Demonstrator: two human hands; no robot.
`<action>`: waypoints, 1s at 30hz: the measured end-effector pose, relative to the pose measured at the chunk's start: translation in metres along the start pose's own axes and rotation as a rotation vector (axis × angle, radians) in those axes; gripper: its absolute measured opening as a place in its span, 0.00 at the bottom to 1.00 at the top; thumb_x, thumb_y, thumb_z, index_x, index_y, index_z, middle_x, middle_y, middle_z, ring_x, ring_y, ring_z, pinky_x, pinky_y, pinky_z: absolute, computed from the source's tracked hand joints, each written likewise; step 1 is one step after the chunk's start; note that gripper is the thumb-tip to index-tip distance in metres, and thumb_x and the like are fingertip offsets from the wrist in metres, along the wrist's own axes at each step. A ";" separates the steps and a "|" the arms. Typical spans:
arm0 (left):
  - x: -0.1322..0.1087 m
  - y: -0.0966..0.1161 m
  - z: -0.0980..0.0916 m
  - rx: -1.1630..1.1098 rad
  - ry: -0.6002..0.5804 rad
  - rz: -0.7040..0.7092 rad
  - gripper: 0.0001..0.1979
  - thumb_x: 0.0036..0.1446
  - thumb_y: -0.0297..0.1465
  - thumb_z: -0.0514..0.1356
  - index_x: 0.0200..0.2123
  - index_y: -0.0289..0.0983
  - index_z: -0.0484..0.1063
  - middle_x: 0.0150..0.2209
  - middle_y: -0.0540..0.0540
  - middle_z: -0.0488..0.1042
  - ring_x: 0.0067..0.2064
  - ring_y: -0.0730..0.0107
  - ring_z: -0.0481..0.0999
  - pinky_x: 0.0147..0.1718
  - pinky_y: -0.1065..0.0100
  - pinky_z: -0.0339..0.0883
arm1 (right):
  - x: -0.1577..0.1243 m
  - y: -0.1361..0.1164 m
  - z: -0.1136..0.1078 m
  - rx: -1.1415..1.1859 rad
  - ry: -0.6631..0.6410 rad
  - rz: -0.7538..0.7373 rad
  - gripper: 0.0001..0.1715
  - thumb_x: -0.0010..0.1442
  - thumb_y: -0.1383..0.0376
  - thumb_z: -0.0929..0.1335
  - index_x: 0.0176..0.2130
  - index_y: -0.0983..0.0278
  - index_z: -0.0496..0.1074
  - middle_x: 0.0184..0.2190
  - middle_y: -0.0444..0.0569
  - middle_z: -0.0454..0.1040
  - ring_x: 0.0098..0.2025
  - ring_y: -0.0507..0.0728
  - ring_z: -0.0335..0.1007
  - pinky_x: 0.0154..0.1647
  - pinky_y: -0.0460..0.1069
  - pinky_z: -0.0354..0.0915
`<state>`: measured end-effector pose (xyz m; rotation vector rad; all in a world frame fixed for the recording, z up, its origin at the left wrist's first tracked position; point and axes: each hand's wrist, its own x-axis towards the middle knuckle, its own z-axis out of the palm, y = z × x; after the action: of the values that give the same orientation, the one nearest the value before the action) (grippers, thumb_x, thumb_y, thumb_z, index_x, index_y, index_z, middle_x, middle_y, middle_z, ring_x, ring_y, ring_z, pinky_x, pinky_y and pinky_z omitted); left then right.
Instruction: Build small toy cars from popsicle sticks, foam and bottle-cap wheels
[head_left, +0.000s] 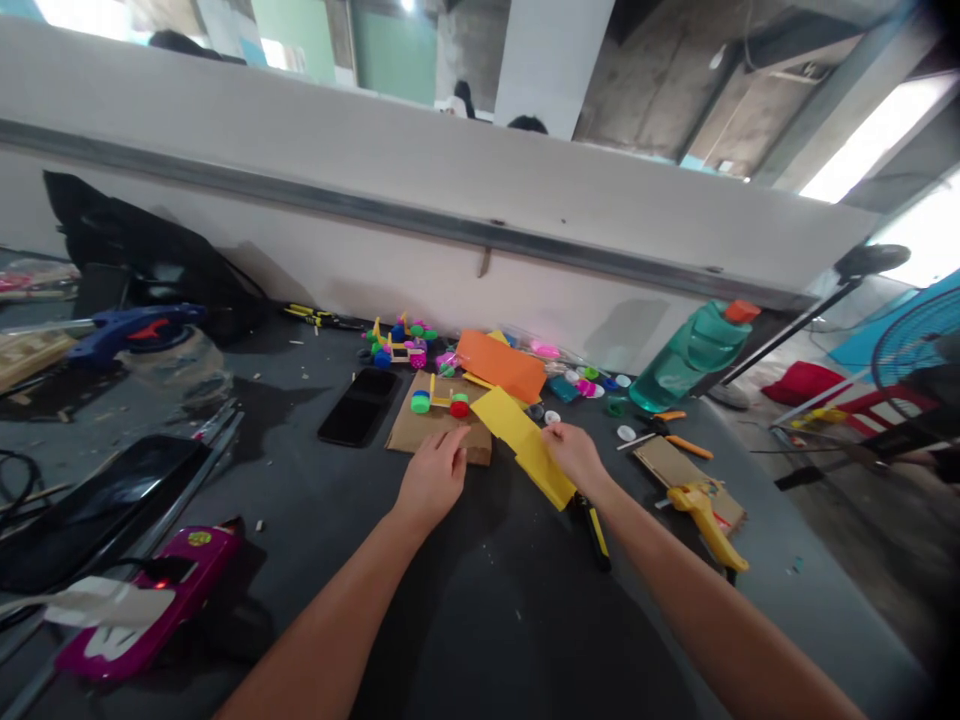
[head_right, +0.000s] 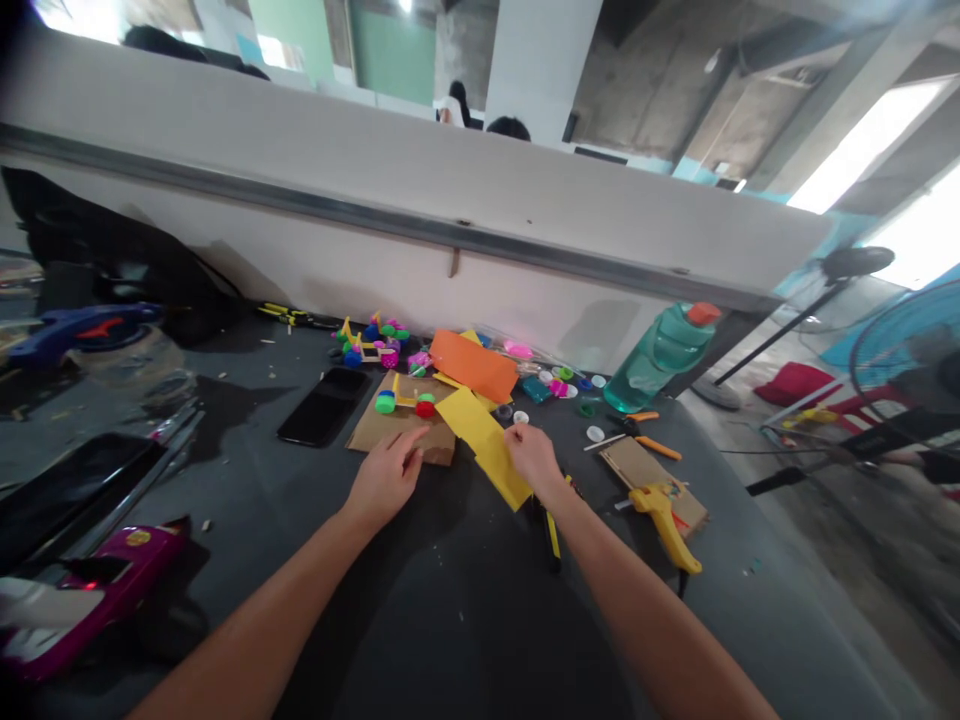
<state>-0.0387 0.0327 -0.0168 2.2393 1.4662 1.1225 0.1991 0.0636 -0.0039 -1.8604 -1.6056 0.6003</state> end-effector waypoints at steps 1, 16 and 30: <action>-0.002 0.003 0.002 -0.056 -0.025 -0.035 0.15 0.58 0.28 0.50 0.48 0.37 0.68 0.44 0.41 0.73 0.45 0.60 0.71 0.45 0.60 0.65 | -0.006 0.000 0.003 0.032 -0.015 0.007 0.10 0.50 0.64 0.63 0.25 0.64 0.72 0.22 0.45 0.74 0.27 0.54 0.69 0.25 0.45 0.57; -0.020 0.035 0.028 -0.850 -0.205 -0.431 0.23 0.49 0.31 0.60 0.49 0.36 0.61 0.38 0.44 0.72 0.39 0.65 0.73 0.39 0.63 0.67 | -0.085 -0.028 0.007 0.551 -0.257 0.075 0.15 0.51 0.61 0.66 0.41 0.62 0.64 0.25 0.44 0.74 0.27 0.55 0.72 0.29 0.49 0.67; -0.023 0.043 0.019 -0.659 -0.338 -0.308 0.15 0.49 0.31 0.59 0.43 0.38 0.70 0.28 0.52 0.64 0.28 0.74 0.65 0.27 0.73 0.62 | -0.100 0.010 0.007 0.433 -0.199 0.025 0.21 0.53 0.59 0.65 0.46 0.62 0.62 0.19 0.39 0.66 0.22 0.54 0.66 0.22 0.46 0.60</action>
<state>-0.0010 -0.0033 -0.0164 1.5871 1.0510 0.8977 0.1849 -0.0351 -0.0204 -1.5371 -1.4308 1.0792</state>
